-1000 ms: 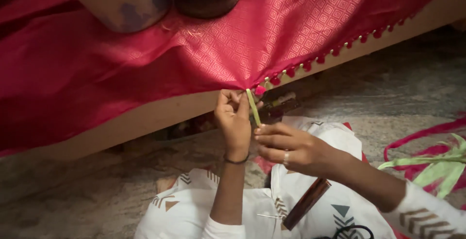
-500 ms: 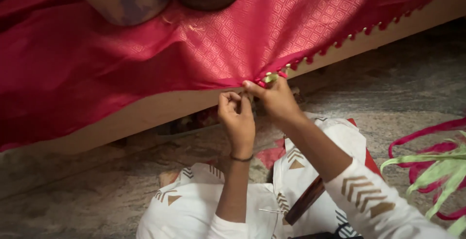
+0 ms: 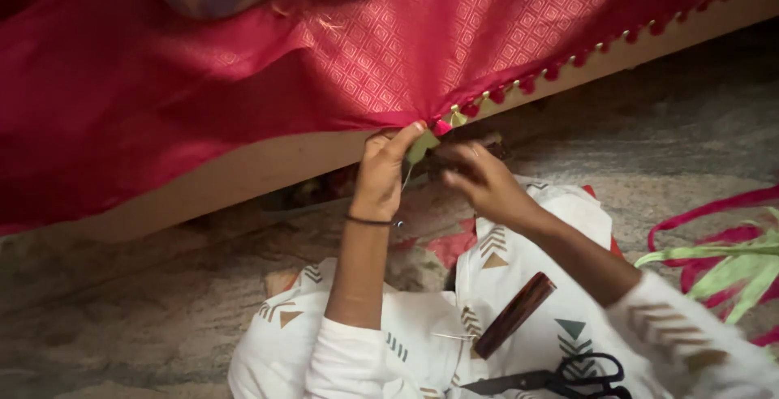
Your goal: Tying and trimming decorative ribbon tassels on the border of a red fabric.
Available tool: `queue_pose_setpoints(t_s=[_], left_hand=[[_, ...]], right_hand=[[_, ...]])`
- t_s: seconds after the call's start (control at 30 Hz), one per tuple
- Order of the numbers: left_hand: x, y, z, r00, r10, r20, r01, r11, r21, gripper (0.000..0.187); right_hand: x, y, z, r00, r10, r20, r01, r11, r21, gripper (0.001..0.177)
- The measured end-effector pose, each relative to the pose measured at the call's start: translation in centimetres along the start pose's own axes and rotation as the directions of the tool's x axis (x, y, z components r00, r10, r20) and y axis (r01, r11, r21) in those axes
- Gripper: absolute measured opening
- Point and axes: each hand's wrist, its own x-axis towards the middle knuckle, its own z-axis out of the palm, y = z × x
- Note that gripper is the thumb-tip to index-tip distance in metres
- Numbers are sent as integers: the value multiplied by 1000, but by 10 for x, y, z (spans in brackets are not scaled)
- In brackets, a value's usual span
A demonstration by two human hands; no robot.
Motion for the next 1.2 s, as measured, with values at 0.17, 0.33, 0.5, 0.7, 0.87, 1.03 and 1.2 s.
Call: queue_pose_setpoints(t_s=[0.17,0.33,0.5,0.7,0.87,1.03,1.2], left_hand=[[16,-22,-31,999,51,-15,-50,995,90,9],[27,-28,-38,997,68,-25,-62,976,210,22],[21,4,-6,979,-125,-162,152,974,169,18],[26,7,-12,960,-243,-137,246,969,0,20],[33,-2,-24,953,-273,-132,265,961,-77,18],[32,-4,-20,953,-268,-141,262,963,-59,19],[30,-1,-13,952,-243,-188,245,969,-16,22]], right_hand=[[-145,111,-14,721,398,567,143,715,-684,26],[-170,107,-18,581,420,697,431,568,-701,35],[-45,-7,-58,900,-238,365,432,380,-818,31],[32,-91,-58,771,-556,311,438,109,-892,39],[19,-73,-58,858,-383,342,419,138,-897,45],[23,-85,-58,811,-452,372,478,145,-866,42],[17,-59,-60,842,-423,334,454,222,-863,41]])
